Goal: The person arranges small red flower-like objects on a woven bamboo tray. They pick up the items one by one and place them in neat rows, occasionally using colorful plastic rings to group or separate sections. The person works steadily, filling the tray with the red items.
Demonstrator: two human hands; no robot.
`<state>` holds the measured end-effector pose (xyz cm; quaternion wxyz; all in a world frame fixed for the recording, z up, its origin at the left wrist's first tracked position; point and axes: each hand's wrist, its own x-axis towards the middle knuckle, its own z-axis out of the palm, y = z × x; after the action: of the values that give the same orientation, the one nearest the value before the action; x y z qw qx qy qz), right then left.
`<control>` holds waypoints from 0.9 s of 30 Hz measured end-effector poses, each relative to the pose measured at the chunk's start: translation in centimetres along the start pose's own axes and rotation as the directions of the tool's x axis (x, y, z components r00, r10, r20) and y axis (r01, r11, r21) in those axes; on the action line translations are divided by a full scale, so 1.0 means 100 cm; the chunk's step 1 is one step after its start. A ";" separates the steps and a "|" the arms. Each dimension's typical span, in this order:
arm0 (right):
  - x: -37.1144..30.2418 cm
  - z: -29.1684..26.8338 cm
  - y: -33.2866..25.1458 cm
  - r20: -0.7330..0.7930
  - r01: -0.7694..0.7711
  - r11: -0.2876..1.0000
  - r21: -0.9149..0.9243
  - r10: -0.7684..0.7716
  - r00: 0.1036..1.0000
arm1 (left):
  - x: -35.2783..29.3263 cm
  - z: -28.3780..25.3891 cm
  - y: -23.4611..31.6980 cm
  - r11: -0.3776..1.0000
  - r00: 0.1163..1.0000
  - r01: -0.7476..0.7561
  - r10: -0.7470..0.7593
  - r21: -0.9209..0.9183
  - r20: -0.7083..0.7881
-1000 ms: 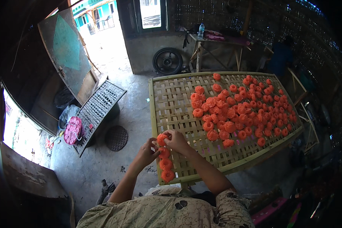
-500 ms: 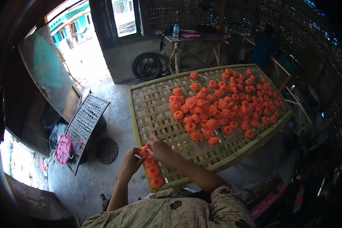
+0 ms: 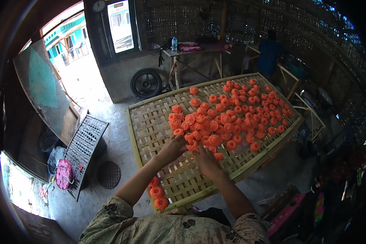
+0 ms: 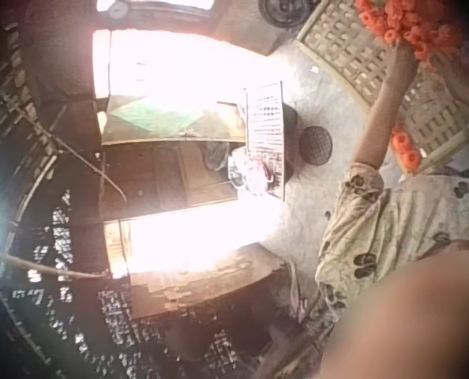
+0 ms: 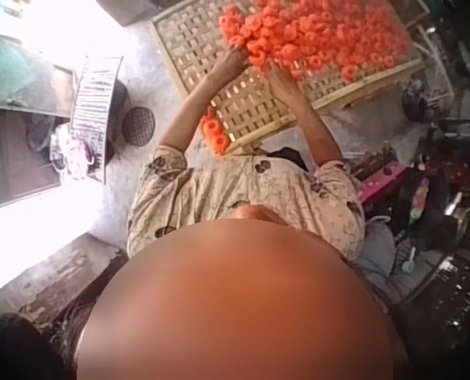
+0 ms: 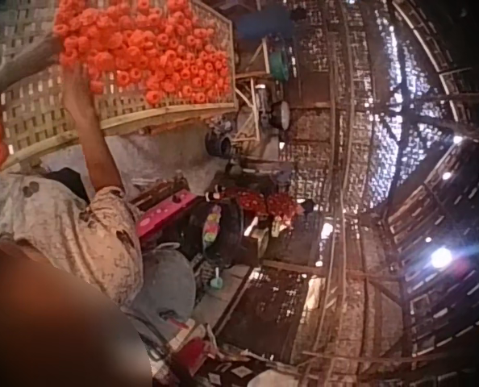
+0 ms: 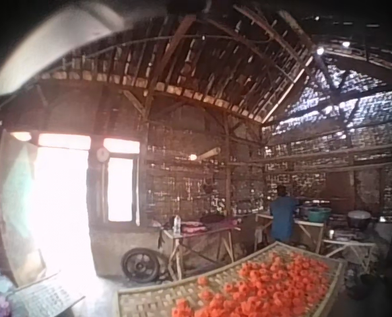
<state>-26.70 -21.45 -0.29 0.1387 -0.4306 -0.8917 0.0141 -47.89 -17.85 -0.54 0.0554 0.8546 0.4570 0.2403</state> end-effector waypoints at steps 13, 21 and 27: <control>0.005 -0.001 0.052 0.388 -0.142 -0.499 0.855 0.432 0.814 | -0.005 -0.040 -0.047 0.841 0.977 0.214 -0.193 -0.497 0.094; 0.026 -0.025 0.033 0.276 -0.063 -0.424 0.904 0.463 0.842 | 0.001 -0.003 -0.029 0.967 0.981 0.187 -0.192 -0.171 -0.014; 0.009 -0.041 0.033 0.215 -0.007 -0.381 0.924 0.505 0.836 | 0.052 0.027 -0.035 0.977 0.996 0.083 -0.090 0.195 0.029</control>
<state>-23.64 -19.06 3.41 0.5525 -0.3356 -0.3399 0.6830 -46.83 -11.32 -2.16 -0.0091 0.8397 0.5138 0.1758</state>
